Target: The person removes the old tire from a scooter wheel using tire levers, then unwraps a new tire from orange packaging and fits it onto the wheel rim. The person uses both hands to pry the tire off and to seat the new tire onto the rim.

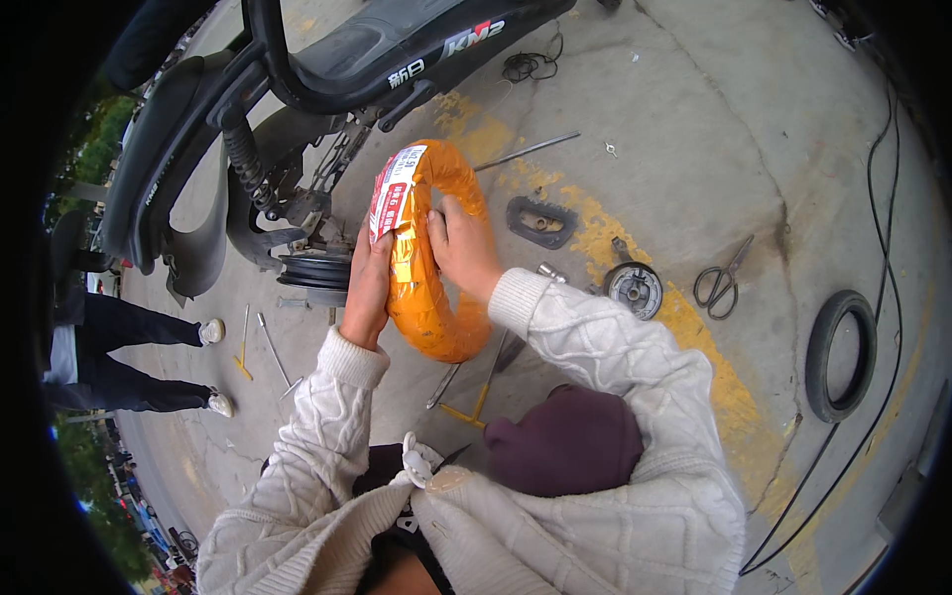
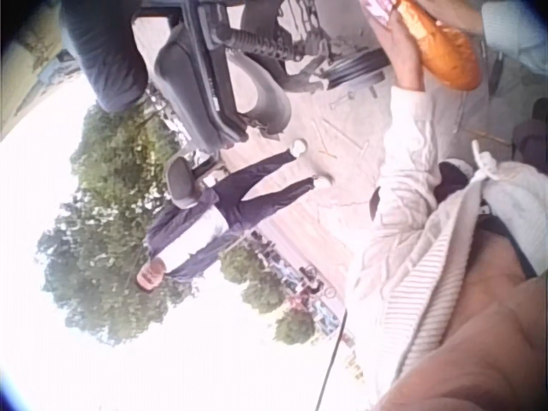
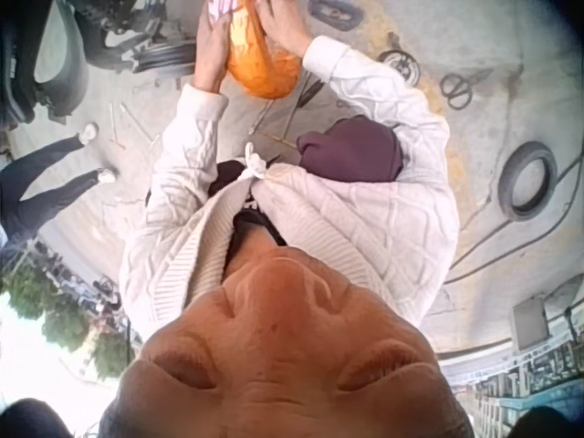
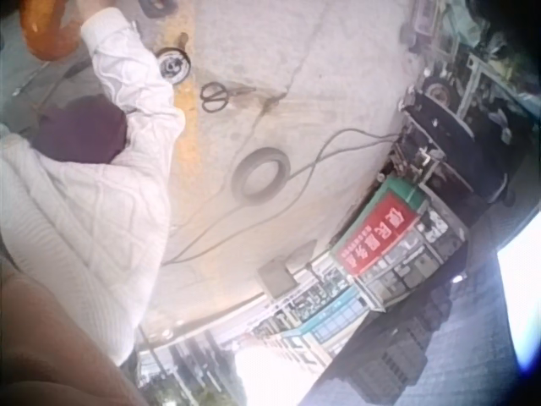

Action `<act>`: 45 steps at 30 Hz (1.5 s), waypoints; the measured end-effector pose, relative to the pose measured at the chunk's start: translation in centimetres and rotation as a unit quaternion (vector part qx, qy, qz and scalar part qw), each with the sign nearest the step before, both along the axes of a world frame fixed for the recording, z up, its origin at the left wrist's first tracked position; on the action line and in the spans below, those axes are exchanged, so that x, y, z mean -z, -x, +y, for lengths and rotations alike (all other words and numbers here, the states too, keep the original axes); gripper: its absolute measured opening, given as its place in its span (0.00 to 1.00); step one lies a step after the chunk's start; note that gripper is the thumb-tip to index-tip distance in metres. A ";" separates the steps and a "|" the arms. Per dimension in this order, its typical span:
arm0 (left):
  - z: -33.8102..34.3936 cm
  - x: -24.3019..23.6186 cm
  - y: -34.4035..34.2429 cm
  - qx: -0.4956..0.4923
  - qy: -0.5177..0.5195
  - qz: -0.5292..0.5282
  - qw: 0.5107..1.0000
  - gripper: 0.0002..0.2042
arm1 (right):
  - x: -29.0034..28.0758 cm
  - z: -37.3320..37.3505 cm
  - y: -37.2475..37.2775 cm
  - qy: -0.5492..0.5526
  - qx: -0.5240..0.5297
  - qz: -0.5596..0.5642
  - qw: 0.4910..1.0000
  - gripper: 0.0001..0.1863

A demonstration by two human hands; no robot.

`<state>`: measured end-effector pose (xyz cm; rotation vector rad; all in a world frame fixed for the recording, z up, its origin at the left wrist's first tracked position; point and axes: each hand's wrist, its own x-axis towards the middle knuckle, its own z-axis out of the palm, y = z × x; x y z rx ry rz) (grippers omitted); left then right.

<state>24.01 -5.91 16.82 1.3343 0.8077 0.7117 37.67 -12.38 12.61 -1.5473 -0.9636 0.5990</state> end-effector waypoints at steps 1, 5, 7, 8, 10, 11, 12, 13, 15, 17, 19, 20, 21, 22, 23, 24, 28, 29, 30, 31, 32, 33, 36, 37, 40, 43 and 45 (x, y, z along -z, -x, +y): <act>0.0 -0.1 0.1 -0.001 0.021 -0.002 1.000 0.26 | 0.6 0.1 -0.4 -0.010 -0.022 -0.011 1.000 0.13; 0.3 0.1 0.2 -0.016 0.053 -0.018 0.998 0.25 | 4.3 0.3 -0.7 -0.005 0.001 -0.053 0.999 0.10; 0.6 0.4 0.1 -0.017 0.033 0.013 0.999 0.23 | 5.9 0.4 0.0 -0.017 -0.024 -0.135 0.990 0.10; 0.7 0.5 0.2 -0.019 0.016 0.009 1.000 0.23 | 6.4 0.4 0.4 0.040 -0.064 -0.155 0.985 0.10; 1.1 0.6 0.2 -0.009 -0.038 0.034 0.999 0.22 | 6.5 0.2 0.9 0.141 -0.131 -0.185 0.964 0.12; 1.3 0.5 0.2 0.001 -0.082 0.059 0.995 0.22 | 6.1 0.0 1.0 0.060 -0.108 -0.097 0.988 0.13; 1.6 0.2 0.3 0.009 -0.123 0.087 0.989 0.22 | 5.4 -0.2 1.1 0.017 -0.108 0.005 0.994 0.16; 1.8 -0.1 0.4 0.019 -0.153 0.111 0.982 0.22 | 4.4 -0.5 1.0 0.062 -0.147 0.213 0.964 0.20; 2.3 -1.0 0.5 0.035 -0.213 0.150 0.965 0.22 | 2.2 -1.4 0.7 0.072 -0.179 0.458 0.868 0.27; 2.8 -2.0 0.1 0.003 -0.363 0.234 0.902 0.25 | 0.1 -2.2 1.1 -0.057 -0.269 0.557 0.784 0.30; 3.3 -3.0 -0.5 0.027 -0.386 0.255 0.886 0.24 | -1.5 -2.5 2.2 -0.025 -0.241 0.426 0.872 0.33; 3.4 -3.4 -0.9 0.042 -0.414 0.282 0.864 0.23 | -1.9 -2.6 2.7 -0.037 -0.223 0.356 0.906 0.33; 3.7 -3.7 -1.4 0.055 -0.453 0.297 0.839 0.21 | -2.2 -2.7 3.4 -0.026 -0.214 0.283 0.934 0.33; 4.0 -4.0 -1.8 0.076 -0.496 0.305 0.809 0.20 | -2.3 -2.8 3.7 -0.063 -0.201 0.386 0.898 0.33; 4.4 -4.0 -2.2 0.070 -0.478 0.317 0.816 0.18 | -2.2 -2.9 4.1 -0.047 -0.201 0.391 0.897 0.32; 5.0 -3.8 -2.7 0.071 -0.466 0.319 0.822 0.16 | -2.0 -3.0 4.3 -0.031 -0.200 0.395 0.896 0.31; 6.8 -1.8 -3.6 -0.013 -0.225 0.162 0.961 0.12 | -1.0 -3.8 3.8 -0.056 -0.144 0.411 0.899 0.35; 7.2 -1.3 -3.6 -0.065 -0.099 0.112 0.987 0.12 | -0.9 -4.1 3.6 -0.045 -0.131 0.417 0.898 0.36; 7.2 -0.8 -3.3 -0.082 -0.058 0.037 0.994 0.12 | -0.7 -4.2 3.2 -0.061 -0.120 0.409 0.902 0.37; 7.2 -0.5 -3.2 -0.095 -0.046 0.009 0.994 0.12 | -0.7 -4.4 2.9 -0.052 -0.127 0.401 0.906 0.38; 7.2 -0.5 -2.9 -0.128 -0.021 -0.009 0.992 0.12 | -0.7 -4.6 2.6 -0.041 -0.126 0.395 0.909 0.39; 7.1 -0.6 -2.8 -0.157 0.025 -0.015 0.987 0.13 | -0.7 -4.8 2.4 -0.042 -0.145 0.404 0.902 0.40; 6.4 -1.1 -3.1 -0.060 -0.117 0.082 0.988 0.13 | -0.6 -5.2 2.0 -0.031 -0.147 0.377 0.914 0.43; 6.4 -1.3 -3.3 -0.055 -0.174 0.124 0.975 0.13 | -0.6 -5.4 1.9 -0.040 -0.158 0.379 0.911 0.43; 5.6 -0.6 -4.7 -0.105 0.040 -0.058 0.992 0.13 | -0.1 -6.1 1.5 -0.029 -0.189 0.389 0.901 0.46; 6.0 0.6 -5.6 -0.107 0.267 -0.210 0.934 0.10 | 0.3 -6.9 0.7 -0.014 -0.218 0.387 0.896 0.51; 6.5 1.3 -5.8 -0.108 0.318 -0.232 0.913 0.09 | 0.3 -7.3 0.0 -0.034 -0.206 0.406 0.890 0.53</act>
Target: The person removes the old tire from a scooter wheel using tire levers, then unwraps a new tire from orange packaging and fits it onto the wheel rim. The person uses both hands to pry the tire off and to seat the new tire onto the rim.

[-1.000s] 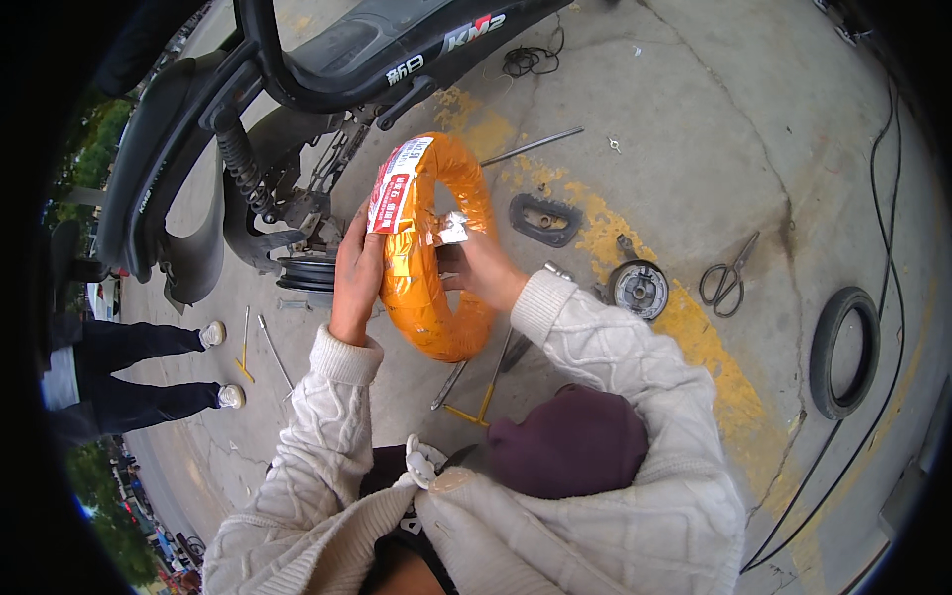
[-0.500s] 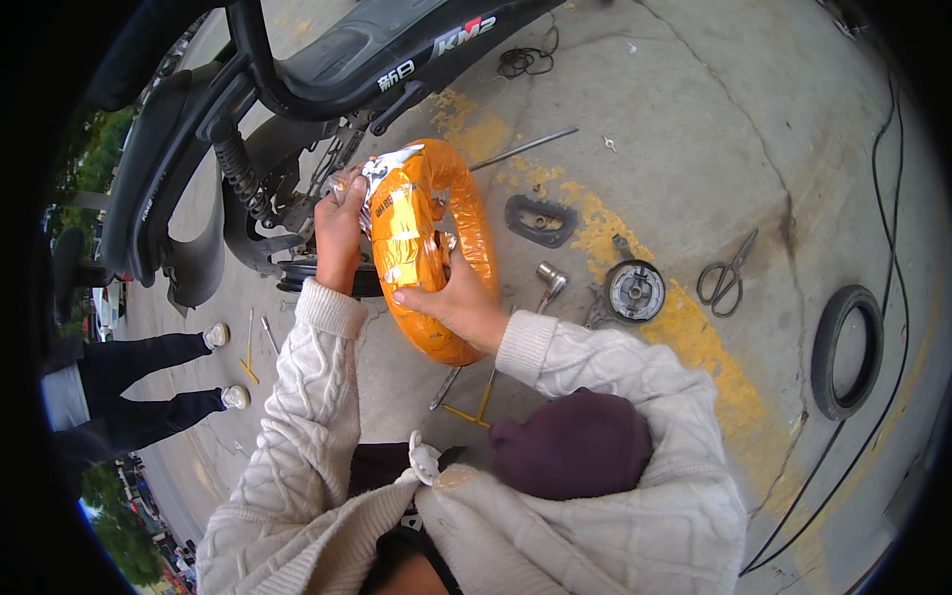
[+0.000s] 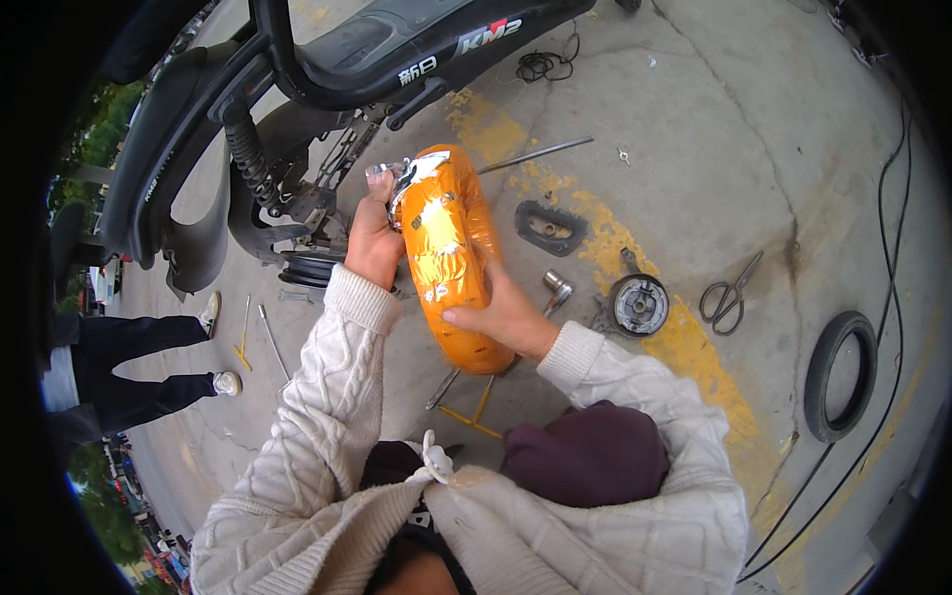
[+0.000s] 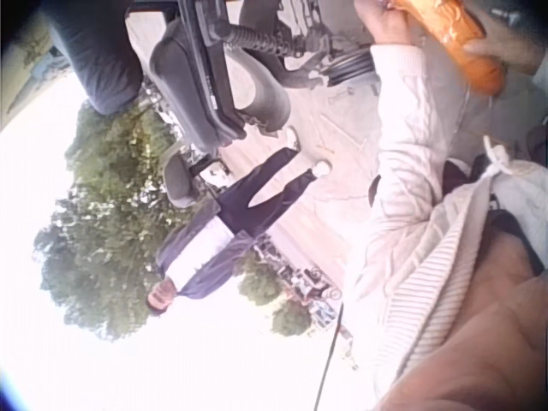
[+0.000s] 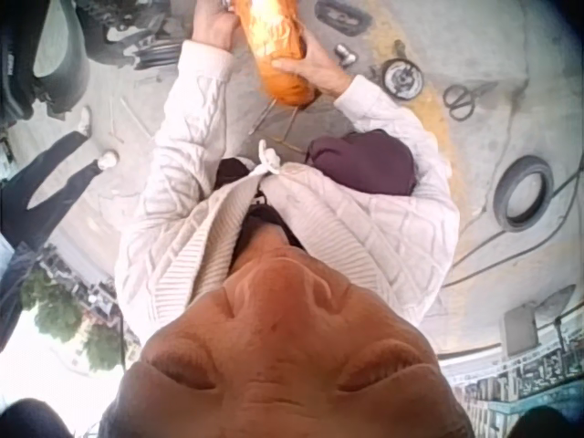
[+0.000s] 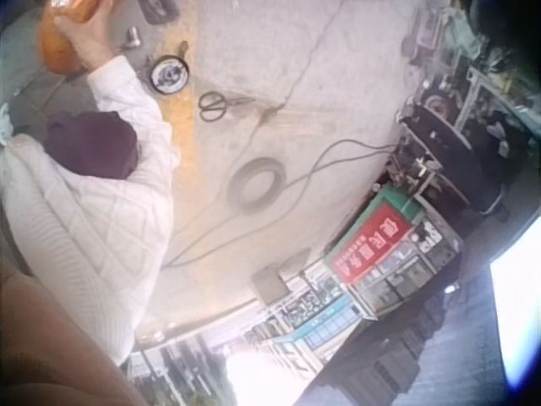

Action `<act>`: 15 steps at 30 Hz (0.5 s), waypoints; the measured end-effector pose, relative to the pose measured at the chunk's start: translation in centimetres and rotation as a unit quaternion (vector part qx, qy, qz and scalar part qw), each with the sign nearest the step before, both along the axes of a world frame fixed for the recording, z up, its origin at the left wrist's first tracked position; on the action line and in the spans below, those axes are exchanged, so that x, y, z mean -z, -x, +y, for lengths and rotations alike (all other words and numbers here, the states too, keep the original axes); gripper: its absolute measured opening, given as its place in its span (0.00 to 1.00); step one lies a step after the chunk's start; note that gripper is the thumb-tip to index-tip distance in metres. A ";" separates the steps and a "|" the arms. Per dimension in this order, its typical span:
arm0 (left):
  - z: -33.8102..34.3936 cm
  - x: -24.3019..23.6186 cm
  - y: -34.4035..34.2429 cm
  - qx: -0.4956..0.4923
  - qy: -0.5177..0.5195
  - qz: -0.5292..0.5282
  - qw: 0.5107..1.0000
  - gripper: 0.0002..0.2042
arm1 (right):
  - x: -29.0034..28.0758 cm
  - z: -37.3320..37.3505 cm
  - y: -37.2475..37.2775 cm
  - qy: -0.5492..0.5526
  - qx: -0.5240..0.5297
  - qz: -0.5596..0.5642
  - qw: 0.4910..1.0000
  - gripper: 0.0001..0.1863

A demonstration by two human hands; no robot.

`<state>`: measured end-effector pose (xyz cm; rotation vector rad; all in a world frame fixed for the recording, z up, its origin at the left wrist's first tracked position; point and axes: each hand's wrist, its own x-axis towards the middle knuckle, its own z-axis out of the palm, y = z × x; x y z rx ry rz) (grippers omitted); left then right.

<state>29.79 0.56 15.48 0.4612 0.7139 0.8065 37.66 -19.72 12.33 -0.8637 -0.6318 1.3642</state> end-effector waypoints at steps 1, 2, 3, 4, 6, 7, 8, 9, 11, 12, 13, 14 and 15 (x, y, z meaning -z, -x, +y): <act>0.1 0.2 -0.1 0.008 0.008 0.013 1.000 0.09 | -0.2 -0.1 -0.3 0.014 -0.009 -0.007 1.000 0.54; 0.1 0.3 0.0 -0.014 0.020 0.043 0.999 0.09 | -0.4 -0.3 -0.6 0.013 -0.016 -0.005 1.000 0.54; 0.1 0.2 0.0 0.022 0.010 0.043 0.999 0.10 | -0.7 -0.3 -0.8 0.011 -0.019 0.000 1.000 0.55; -0.2 0.0 0.0 0.045 -0.045 0.094 0.994 0.12 | -1.1 -0.3 -0.9 0.016 -0.044 -0.066 0.997 0.55; -1.0 -0.8 -0.2 0.092 -0.164 0.181 0.965 0.15 | -1.9 -0.1 -0.8 0.060 -0.095 -0.190 0.975 0.55; -1.3 -1.5 -0.2 0.137 -0.217 0.244 0.935 0.23 | -2.2 0.2 -0.6 0.028 -0.082 -0.146 0.985 0.51; -1.7 -2.2 -0.5 0.160 -0.343 0.291 0.879 0.25 | -2.5 0.3 -0.3 0.021 -0.070 -0.090 0.993 0.50; -2.0 -3.1 -0.7 0.182 -0.451 0.336 0.807 0.27 | -2.7 0.5 0.0 0.026 -0.062 -0.040 0.997 0.48; -2.6 -4.9 -1.3 0.216 -0.602 0.432 0.636 0.35 | -2.8 0.7 0.8 0.019 -0.036 -0.048 0.998 0.42; -2.9 -5.6 -1.7 0.279 -0.605 0.447 0.597 0.36 | -2.7 0.6 1.0 0.017 -0.045 -0.072 0.996 0.41; -3.1 -6.3 -2.0 0.333 -0.607 0.463 0.553 0.36 | -2.5 0.6 1.3 0.010 -0.048 -0.097 0.994 0.40; -3.3 -6.9 -2.3 0.376 -0.619 0.458 0.516 0.37 | -2.3 0.4 1.4 0.004 -0.055 -0.128 0.990 0.40; -3.5 -7.3 -2.5 0.387 -0.635 0.449 0.496 0.35 | -2.1 0.3 1.6 0.007 -0.051 -0.138 0.989 0.38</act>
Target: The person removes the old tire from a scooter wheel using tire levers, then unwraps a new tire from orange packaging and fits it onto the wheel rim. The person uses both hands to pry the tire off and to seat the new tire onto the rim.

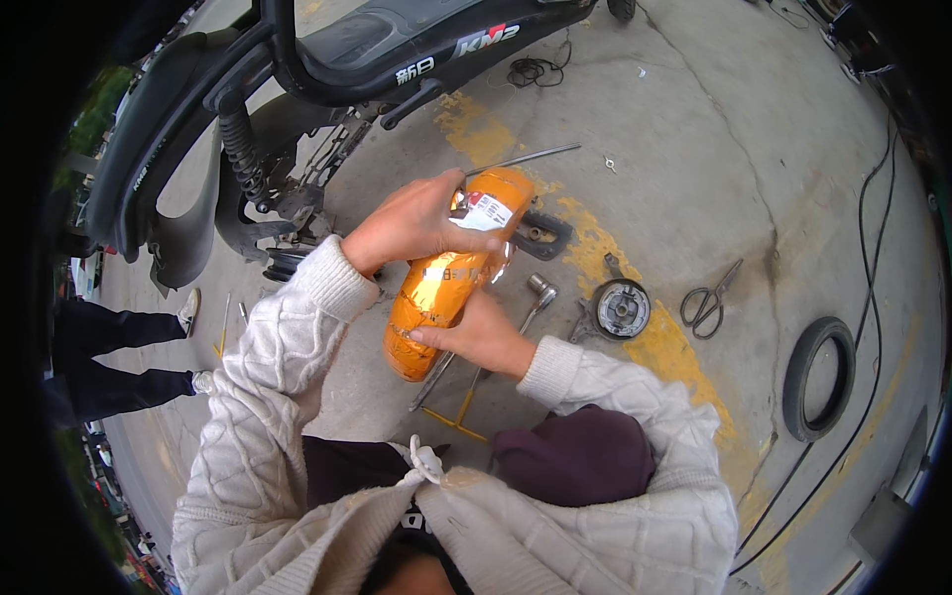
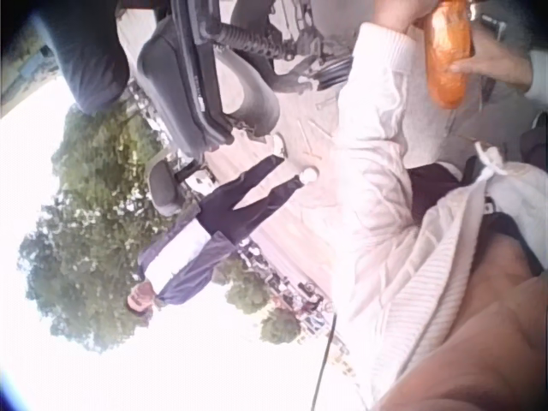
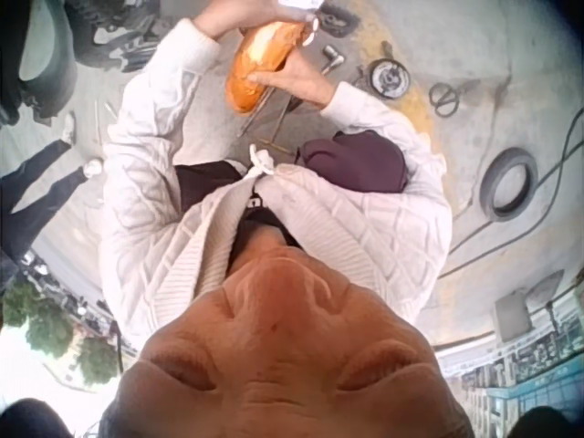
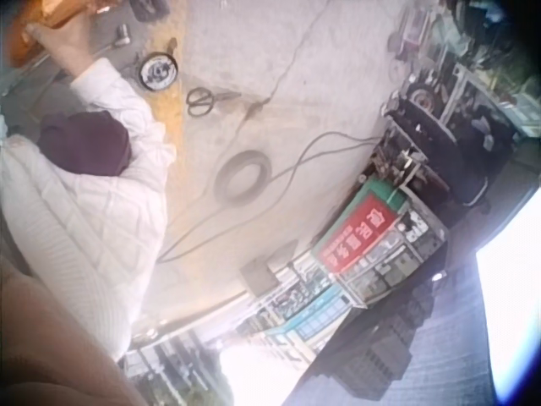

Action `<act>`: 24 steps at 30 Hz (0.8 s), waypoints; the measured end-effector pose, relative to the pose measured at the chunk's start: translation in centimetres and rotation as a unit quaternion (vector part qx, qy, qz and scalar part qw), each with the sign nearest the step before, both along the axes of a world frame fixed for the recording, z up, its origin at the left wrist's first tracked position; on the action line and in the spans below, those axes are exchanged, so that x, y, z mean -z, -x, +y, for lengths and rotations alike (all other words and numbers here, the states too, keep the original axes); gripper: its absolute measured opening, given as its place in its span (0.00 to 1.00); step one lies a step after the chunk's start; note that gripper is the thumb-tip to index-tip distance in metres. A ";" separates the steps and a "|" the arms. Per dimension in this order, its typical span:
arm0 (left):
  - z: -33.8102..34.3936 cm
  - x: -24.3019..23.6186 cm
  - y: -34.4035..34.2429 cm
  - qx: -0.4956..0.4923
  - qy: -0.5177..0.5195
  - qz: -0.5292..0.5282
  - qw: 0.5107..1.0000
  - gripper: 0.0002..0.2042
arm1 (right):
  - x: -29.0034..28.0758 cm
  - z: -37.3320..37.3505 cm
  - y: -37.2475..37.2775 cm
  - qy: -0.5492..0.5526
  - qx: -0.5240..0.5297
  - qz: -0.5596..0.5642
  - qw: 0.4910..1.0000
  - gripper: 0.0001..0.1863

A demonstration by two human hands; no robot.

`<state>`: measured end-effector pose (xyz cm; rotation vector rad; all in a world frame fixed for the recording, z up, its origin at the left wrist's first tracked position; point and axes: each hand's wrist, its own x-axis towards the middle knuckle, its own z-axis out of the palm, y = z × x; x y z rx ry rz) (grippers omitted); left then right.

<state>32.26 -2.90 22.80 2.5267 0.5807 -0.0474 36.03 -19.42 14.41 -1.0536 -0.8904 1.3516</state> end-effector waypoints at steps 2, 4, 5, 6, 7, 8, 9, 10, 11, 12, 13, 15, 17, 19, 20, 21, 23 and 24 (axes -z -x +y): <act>-0.1 -0.4 -0.1 0.013 0.035 0.007 0.999 0.32 | 0.4 -0.4 0.0 0.006 -0.003 0.015 1.000 0.39; -0.2 -0.3 0.0 0.028 0.006 -0.040 0.999 0.25 | 0.7 -0.8 0.0 0.018 -0.003 0.039 0.999 0.41; -0.2 -0.1 0.0 0.027 0.001 -0.068 0.997 0.23 | 0.7 -0.9 0.0 0.025 0.002 0.061 0.998 0.41; -0.4 0.3 0.1 0.026 -0.004 -0.088 0.996 0.21 | 0.8 -1.1 -0.1 0.015 0.012 0.086 0.996 0.42; -0.5 0.7 0.1 0.020 -0.013 -0.108 0.994 0.20 | 0.8 -1.2 -0.1 0.038 0.001 0.123 0.992 0.42; -0.7 1.2 0.0 -0.004 0.032 -0.139 0.990 0.19 | 0.9 -1.2 -0.1 0.047 -0.004 0.163 0.985 0.43; -1.0 1.8 0.1 -0.034 0.075 -0.167 0.983 0.17 | 1.0 -1.3 -0.1 0.050 -0.017 0.204 0.977 0.43; -1.2 2.4 0.1 -0.059 0.116 -0.191 0.973 0.16 | 1.1 -1.4 -0.2 0.057 -0.018 0.206 0.977 0.44; -1.3 3.0 0.1 -0.099 0.174 -0.212 0.957 0.16 | 1.3 -1.5 -0.3 0.057 -0.025 0.207 0.976 0.44; -1.4 3.8 0.1 -0.136 0.229 -0.231 0.936 0.16 | 1.4 -1.7 -0.4 0.055 -0.035 0.206 0.976 0.44; -1.2 4.5 0.2 -0.173 0.282 -0.249 0.910 0.16 | 1.6 -1.9 -0.6 0.062 -0.037 0.204 0.976 0.45; -0.7 6.2 0.2 -0.298 0.540 -0.338 0.711 0.14 | 2.0 -2.4 -1.0 0.066 -0.038 0.201 0.977 0.45; 0.0 8.0 0.0 -0.333 0.746 -0.395 0.419 0.13 | 2.0 -3.1 -1.6 0.072 -0.046 0.203 0.975 0.46; 0.0 9.6 0.1 -0.307 0.776 -0.393 0.387 0.17 | 1.5 -3.6 -2.4 0.082 -0.038 0.205 0.974 0.47; -0.2 10.2 0.1 -0.280 0.790 -0.401 0.371 0.18 | 1.1 -3.8 -2.9 0.094 -0.032 0.202 0.974 0.47; -0.6 10.6 0.1 -0.292 0.792 -0.404 0.353 0.20 | 0.6 -4.0 -3.4 0.128 -0.030 0.192 0.973 0.48; -1.6 10.9 -0.2 -0.271 0.724 -0.413 0.481 0.27 | -0.7 -3.7 -4.9 0.069 0.073 0.126 0.987 0.48; -2.1 10.9 -0.2 -0.289 0.698 -0.389 0.527 0.27 | -1.4 -3.4 -5.7 0.040 0.144 0.101 0.984 0.48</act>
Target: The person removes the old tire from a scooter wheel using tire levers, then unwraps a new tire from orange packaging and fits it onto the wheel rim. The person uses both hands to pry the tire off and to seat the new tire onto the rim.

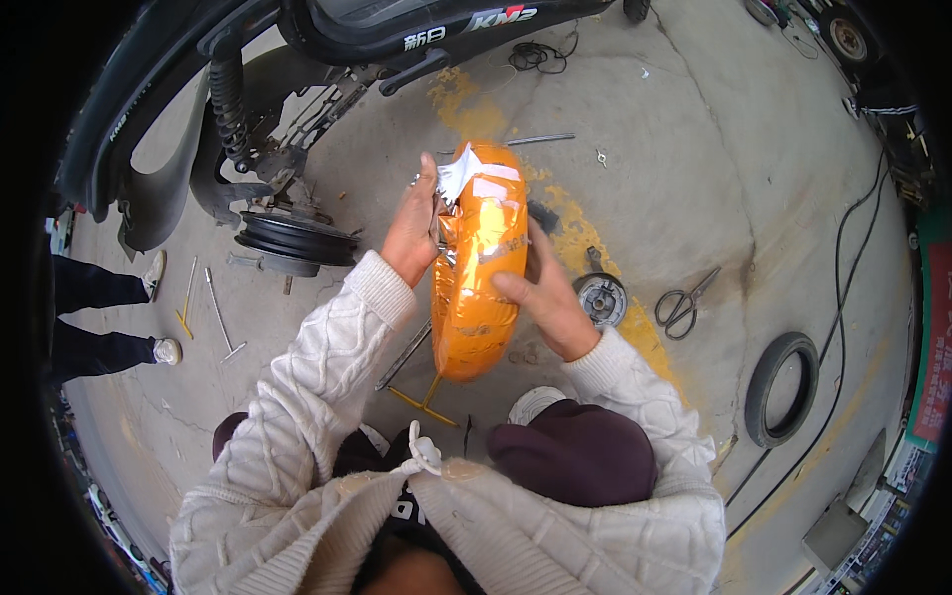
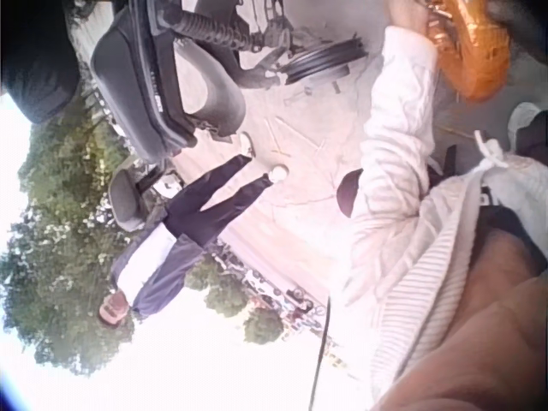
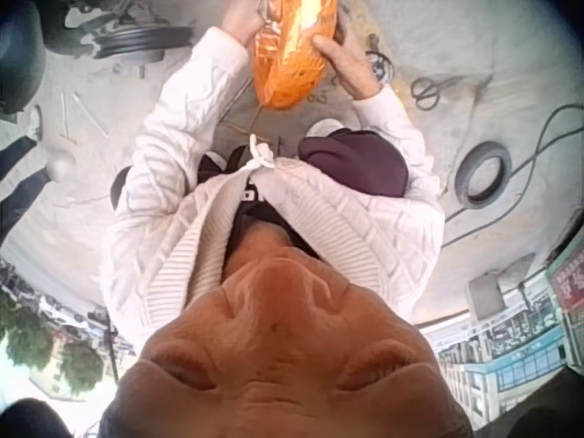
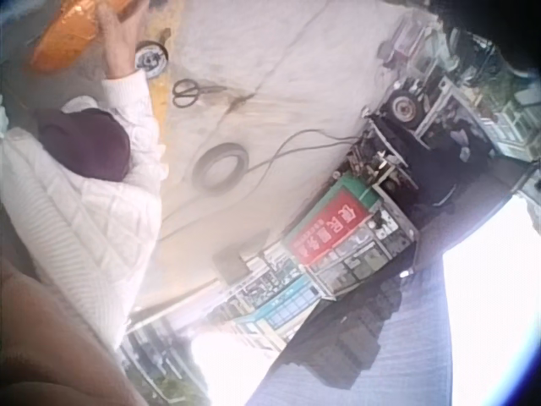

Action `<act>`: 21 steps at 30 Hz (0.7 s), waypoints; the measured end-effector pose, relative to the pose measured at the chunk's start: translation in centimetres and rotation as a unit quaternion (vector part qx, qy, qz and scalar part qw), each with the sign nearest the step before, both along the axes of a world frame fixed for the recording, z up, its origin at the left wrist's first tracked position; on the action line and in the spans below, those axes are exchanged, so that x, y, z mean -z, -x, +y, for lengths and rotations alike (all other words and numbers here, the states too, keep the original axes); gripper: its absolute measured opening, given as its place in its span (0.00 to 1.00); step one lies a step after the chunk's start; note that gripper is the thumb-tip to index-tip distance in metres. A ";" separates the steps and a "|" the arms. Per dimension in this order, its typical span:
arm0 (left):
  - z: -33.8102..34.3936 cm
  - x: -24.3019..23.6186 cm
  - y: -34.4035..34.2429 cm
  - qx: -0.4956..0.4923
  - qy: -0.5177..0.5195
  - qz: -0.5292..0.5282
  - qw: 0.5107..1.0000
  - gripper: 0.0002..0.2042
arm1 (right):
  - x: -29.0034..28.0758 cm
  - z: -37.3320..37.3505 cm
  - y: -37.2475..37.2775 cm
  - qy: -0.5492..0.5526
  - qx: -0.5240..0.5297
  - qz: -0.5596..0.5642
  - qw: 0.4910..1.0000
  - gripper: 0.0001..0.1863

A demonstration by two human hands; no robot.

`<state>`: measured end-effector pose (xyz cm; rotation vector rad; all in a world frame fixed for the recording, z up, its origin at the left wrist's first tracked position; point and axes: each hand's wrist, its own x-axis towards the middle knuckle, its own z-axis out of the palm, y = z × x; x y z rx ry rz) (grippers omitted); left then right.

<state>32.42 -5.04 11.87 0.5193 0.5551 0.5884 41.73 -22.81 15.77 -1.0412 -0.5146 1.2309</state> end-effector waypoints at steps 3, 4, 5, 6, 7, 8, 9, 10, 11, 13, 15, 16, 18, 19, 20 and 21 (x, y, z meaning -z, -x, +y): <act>-1.0 0.0 0.2 0.073 -0.212 0.015 0.974 0.25 | -1.5 1.3 -2.0 0.036 -0.014 -0.130 0.991 0.43; -1.0 0.3 0.4 0.078 -0.280 0.032 0.956 0.19 | -1.7 1.6 -2.5 0.065 -0.011 -0.089 0.994 0.41; -1.2 0.7 0.5 0.039 -0.218 0.060 0.973 0.18 | -1.8 1.9 -2.9 0.072 -0.013 -0.048 0.996 0.39; -1.2 1.3 0.9 0.004 -0.173 0.050 0.984 0.18 | -1.7 2.1 -3.2 0.070 -0.016 -0.006 0.997 0.37; -1.0 2.1 1.1 -0.043 -0.143 0.014 0.989 0.18 | -1.5 2.2 -3.4 0.084 -0.015 -0.006 0.996 0.35; -1.8 3.1 1.6 -0.073 -0.060 0.006 0.996 0.15 | -1.2 2.2 -3.5 0.086 -0.015 -0.003 0.996 0.34; -2.4 4.2 1.8 -0.064 -0.046 0.085 0.993 0.13 | -0.7 2.1 -3.5 0.068 -0.025 0.005 0.997 0.32; -3.4 5.3 1.7 -0.075 -0.041 0.132 0.988 0.12 | -0.2 2.0 -3.5 0.088 -0.016 0.020 0.996 0.31; -4.3 6.4 1.6 -0.069 -0.011 0.209 0.975 0.11 | 0.4 1.8 -3.4 0.086 -0.018 0.038 0.995 0.30; -5.8 8.3 1.0 -0.067 -0.060 0.213 0.973 0.11 | 1.6 1.4 -3.2 0.075 -0.023 0.082 0.994 0.30; -6.4 9.3 0.2 -0.078 -0.123 0.254 0.956 0.12 | 2.7 1.1 -3.0 0.043 -0.015 0.135 0.990 0.30; -6.2 9.5 -0.3 -0.104 -0.177 0.274 0.940 0.12 | 3.2 1.0 -2.7 0.134 0.016 0.187 0.973 0.31; -5.3 9.2 -1.1 -0.102 -0.285 0.327 0.895 0.14 | 4.1 1.1 -2.6 0.060 -0.040 0.292 0.954 0.31; -4.7 8.8 -1.4 -0.080 -0.311 0.358 0.877 0.13 | 4.4 1.2 -2.5 0.099 -0.024 0.293 0.951 0.32; -4.1 8.3 -1.5 -0.067 -0.349 0.379 0.855 0.13 | 4.6 1.4 -2.4 0.091 -0.032 0.276 0.956 0.33; -3.7 7.9 -1.6 -0.036 -0.367 0.420 0.830 0.12 | 4.9 1.7 -2.1 0.069 -0.045 0.266 0.961 0.33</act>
